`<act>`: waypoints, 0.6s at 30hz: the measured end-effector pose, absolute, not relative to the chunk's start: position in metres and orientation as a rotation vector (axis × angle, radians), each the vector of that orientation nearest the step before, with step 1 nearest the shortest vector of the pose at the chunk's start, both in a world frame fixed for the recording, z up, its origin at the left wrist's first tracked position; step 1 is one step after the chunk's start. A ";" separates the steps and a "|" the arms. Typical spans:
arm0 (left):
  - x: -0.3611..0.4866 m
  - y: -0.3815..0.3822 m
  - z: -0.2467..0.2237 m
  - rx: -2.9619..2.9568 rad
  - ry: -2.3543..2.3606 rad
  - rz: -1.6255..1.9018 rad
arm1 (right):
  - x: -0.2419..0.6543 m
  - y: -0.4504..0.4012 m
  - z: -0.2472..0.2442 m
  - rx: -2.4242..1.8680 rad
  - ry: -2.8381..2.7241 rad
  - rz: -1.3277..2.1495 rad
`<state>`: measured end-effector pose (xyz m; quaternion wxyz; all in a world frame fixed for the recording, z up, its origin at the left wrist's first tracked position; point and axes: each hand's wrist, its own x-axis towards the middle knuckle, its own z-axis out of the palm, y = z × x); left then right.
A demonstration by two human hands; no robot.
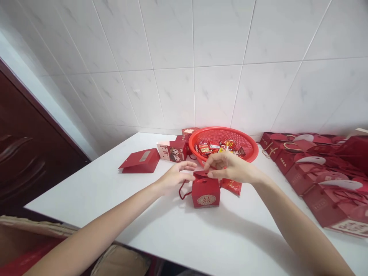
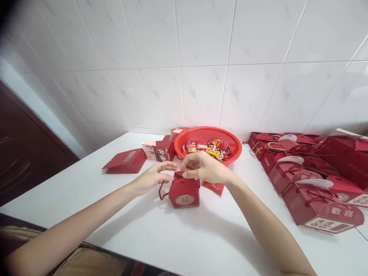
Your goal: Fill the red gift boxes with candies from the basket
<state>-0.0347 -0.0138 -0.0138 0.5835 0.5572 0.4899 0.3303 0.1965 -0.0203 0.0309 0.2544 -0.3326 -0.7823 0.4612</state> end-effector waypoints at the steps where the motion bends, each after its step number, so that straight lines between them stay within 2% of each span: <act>1: -0.036 -0.012 -0.010 1.258 1.141 0.798 | 0.196 -0.021 0.031 -0.912 -2.100 1.216; 5: -0.042 -0.014 0.016 1.189 1.014 0.897 | 0.196 -0.030 0.039 -0.974 -2.039 1.091; 8: -0.038 -0.026 0.042 1.244 0.833 0.834 | 0.194 -0.043 0.047 -1.055 -2.053 0.965; 13: -0.006 -0.050 0.077 1.372 0.629 0.757 | 0.187 -0.060 0.054 -1.167 -2.113 0.719; 18: 0.029 -0.057 0.094 1.541 0.570 0.766 | 0.184 -0.074 0.058 -1.361 -1.966 0.453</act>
